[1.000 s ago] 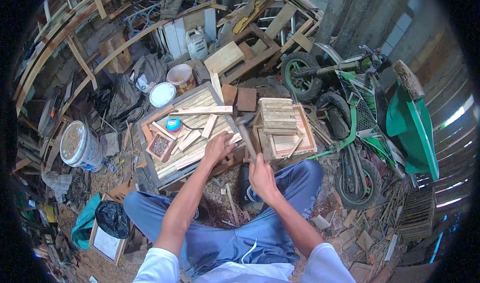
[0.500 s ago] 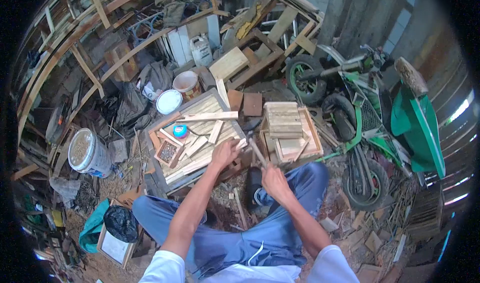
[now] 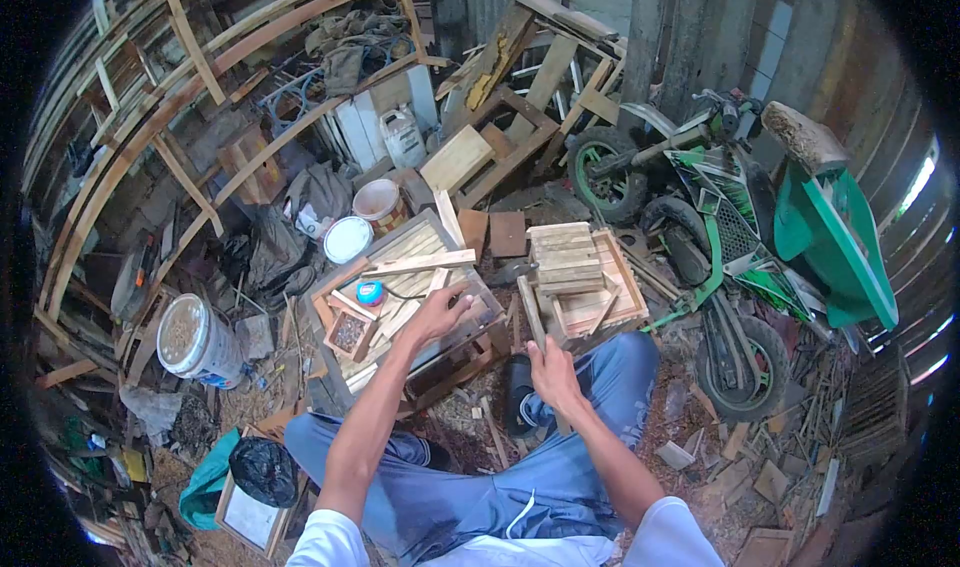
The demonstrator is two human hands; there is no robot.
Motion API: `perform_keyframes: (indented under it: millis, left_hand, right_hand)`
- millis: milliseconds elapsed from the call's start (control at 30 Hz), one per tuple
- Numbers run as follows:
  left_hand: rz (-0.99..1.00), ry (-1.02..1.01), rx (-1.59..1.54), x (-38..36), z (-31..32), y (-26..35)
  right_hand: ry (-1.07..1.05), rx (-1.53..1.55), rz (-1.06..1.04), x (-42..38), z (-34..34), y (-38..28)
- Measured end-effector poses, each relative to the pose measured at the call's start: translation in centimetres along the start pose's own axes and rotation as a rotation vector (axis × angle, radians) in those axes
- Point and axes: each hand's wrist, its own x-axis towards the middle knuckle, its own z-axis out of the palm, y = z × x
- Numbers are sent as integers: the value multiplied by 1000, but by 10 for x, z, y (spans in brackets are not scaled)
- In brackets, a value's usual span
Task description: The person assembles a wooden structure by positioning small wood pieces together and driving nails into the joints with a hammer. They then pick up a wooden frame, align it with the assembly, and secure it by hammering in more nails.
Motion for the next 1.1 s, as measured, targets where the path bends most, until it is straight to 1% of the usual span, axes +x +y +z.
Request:
perform_keyframes:
  millis: [33,67,167,267,367,400,500,533,633,667,800,833,867,900,933,967,1000,1033,1100]
  left_hand:
    - [2,-1,8,0,-4,4]
    - [-88,-95,-21,2,-10,7]
    - [-53,-74,38,-1,-11,12]
    - [118,28,131,5,7,-14]
    - [80,112,216,9,25,-17]
    - [30,102,181,7,24,-6]
    - [-33,129,222,9,36,-8]
    - [7,188,240,11,44,-16]
    - [52,256,310,9,65,-36]
    - [2,252,299,9,71,-42]
    - [-11,296,389,-3,67,-36]
    - [17,301,359,-5,69,-42]
    - [47,308,330,-5,70,-49]
    - [77,317,302,-5,69,-48]
    - [81,337,243,-5,69,-47]
    - [71,341,246,-4,69,-46]
    - [61,346,248,-3,68,-44]
    - [50,352,250,-2,68,-42]
    - [50,369,205,-2,68,-44]
  right_hand:
    - [1,3,6,-2,3,0]
    - [53,25,-84,0,12,9]
    - [-11,16,-17,-4,11,-1]
    - [-35,-2,-31,-1,15,5]
    - [-34,-27,-70,1,11,2]
    - [-35,-38,-82,1,9,2]
    - [-52,-69,-68,4,7,1]
    - [-46,-86,-50,3,6,-2]
    - [-39,-84,-38,2,6,-3]
    - [-45,-105,-78,2,6,0]
    - [-50,-215,-243,0,13,12]
    - [-46,-250,-285,-1,15,11]
    - [0,-274,-384,-1,16,9]
    - [-18,-331,-390,1,14,6]
    - [-37,-387,-395,4,12,3]
    - [-56,-442,-400,7,11,0]
    - [-66,-477,-335,13,7,-3]
    - [-35,-472,-322,22,9,4]
    - [-7,-463,-403,24,11,5]
